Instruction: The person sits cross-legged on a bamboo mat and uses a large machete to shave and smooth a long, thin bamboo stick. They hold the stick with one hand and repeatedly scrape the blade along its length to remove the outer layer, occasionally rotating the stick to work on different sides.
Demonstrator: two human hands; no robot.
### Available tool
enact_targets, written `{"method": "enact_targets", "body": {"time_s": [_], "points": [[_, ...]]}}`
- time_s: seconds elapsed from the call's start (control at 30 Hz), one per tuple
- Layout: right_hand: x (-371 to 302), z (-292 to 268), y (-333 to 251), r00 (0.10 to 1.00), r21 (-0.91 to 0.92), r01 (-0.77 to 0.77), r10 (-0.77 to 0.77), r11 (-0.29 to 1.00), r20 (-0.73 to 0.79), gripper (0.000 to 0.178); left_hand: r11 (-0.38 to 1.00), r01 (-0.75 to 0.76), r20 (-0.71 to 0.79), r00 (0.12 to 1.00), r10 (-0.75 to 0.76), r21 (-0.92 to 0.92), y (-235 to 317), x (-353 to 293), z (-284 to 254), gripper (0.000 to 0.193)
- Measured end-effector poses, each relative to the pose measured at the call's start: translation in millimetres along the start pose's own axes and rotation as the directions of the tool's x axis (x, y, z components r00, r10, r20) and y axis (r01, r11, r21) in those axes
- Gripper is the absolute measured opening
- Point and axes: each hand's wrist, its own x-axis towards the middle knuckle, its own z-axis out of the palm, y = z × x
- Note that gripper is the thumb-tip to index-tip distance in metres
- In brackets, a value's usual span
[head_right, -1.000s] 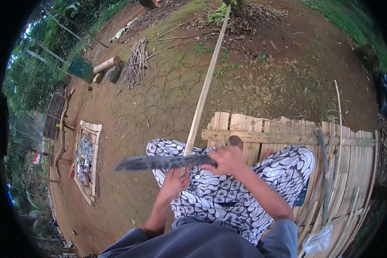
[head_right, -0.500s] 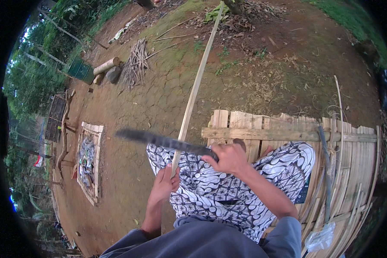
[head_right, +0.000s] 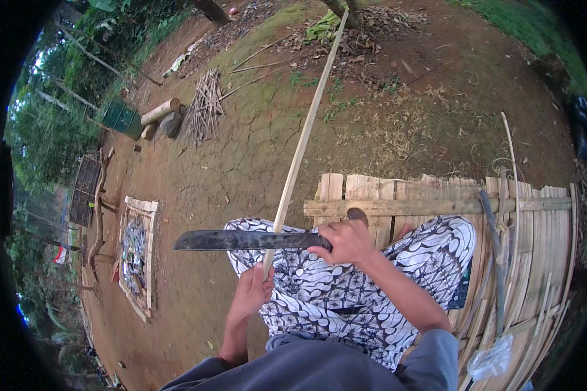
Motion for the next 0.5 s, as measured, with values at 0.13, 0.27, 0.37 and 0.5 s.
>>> {"method": "enact_targets", "body": {"time_s": [0.13,0.27,0.37,0.5], "points": [[1.6,3.5,14.7,0.976,0.025,-0.215,0.215,0.976,-0.020,0.037,0.971,-0.153,0.038,0.988,0.148,0.182,-6.0,4.0,-10.2,0.042],[-2.6,3.4,12.9,0.971,0.055,-0.239,0.238,0.969,0.031,0.040,1.000,0.001,0.028,1.000,-0.002,0.023,-7.7,0.8,-9.1,0.042],[-8.4,5.0,9.4,0.997,0.003,-0.064,0.064,0.998,0.043,0.044,0.988,0.038,0.040,0.999,-0.033,-0.150,-3.1,1.3,-6.7,0.040],[-6.8,12.7,6.7,0.998,-0.002,0.062,-0.062,0.998,0.012,0.046,0.985,0.015,0.036,0.999,-0.009,-0.173,-1.8,1.2,-4.7,0.042]]}}
